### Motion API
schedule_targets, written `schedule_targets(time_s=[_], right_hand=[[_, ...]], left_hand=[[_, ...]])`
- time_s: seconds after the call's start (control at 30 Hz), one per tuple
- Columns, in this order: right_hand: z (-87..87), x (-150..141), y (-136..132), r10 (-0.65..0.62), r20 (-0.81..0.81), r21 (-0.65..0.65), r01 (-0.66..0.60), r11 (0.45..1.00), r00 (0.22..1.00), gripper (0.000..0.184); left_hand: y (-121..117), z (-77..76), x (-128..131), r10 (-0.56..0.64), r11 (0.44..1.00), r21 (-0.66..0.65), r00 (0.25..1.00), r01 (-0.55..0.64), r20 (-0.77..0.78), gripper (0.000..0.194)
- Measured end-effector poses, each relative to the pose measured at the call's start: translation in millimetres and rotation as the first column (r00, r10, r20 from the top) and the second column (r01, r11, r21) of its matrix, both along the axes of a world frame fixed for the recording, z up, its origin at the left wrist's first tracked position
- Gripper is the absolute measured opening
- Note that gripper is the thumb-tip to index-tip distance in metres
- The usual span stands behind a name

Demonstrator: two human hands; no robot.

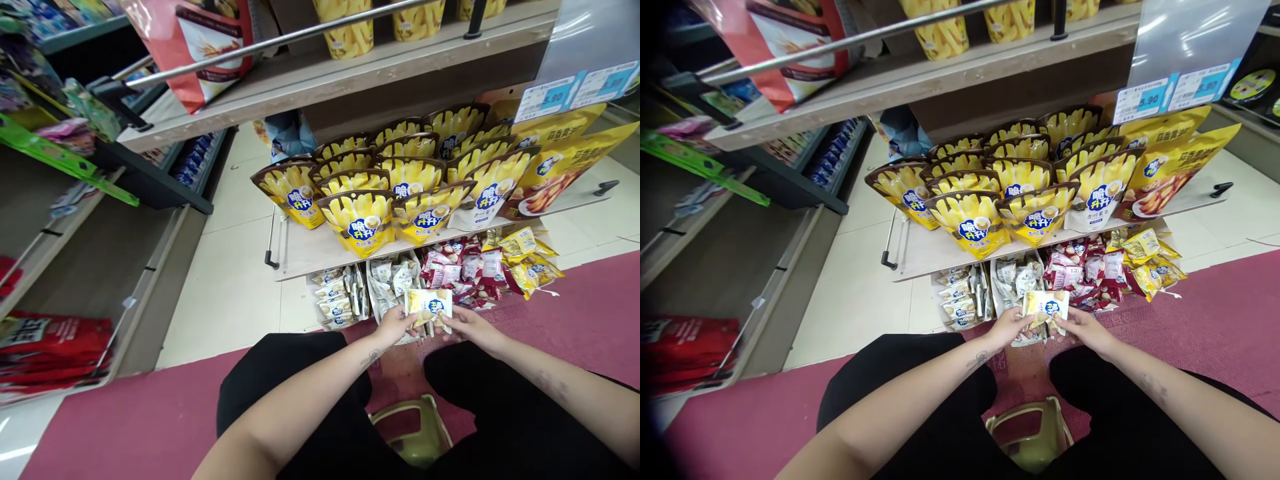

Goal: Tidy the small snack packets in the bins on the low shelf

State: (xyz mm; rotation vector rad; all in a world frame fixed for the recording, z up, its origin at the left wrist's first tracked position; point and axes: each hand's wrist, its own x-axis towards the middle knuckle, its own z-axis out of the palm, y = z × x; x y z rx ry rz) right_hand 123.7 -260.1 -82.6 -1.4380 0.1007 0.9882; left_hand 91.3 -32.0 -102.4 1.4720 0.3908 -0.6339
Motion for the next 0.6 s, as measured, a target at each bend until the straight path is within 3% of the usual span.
schedule_targets(time_s=[0.17,0.33,0.4,0.47,0.6], right_hand=[[4.8,11,-8,0.213,0.064,-0.025,-0.212,0.977,0.975,0.063],[6.0,25,-11,0.328,0.111,-0.077,-0.321,0.944,0.938,0.067],[3.4,26,-10,0.296,0.186,-0.114,-0.279,0.954,0.937,0.061],[0.3,23,-7,0.193,0.272,-0.149,-0.157,0.976,0.943,0.054],[0.6,21,-4,0.068,0.397,-0.252,0.038,0.967,0.915,0.048]], left_hand=[[19,-6.7,6,-0.042,0.999,0.014,0.997,0.042,0.057,0.033],[25,-16.6,12,-0.178,0.981,0.089,0.982,0.172,0.058,0.034],[17,-18.0,7,-0.238,0.964,0.142,0.968,0.226,0.074,0.027],[7,-16.3,2,-0.313,0.934,0.211,0.944,0.287,0.102,0.021],[7,-6.0,10,-0.446,0.815,0.474,0.883,0.333,0.146,0.011]])
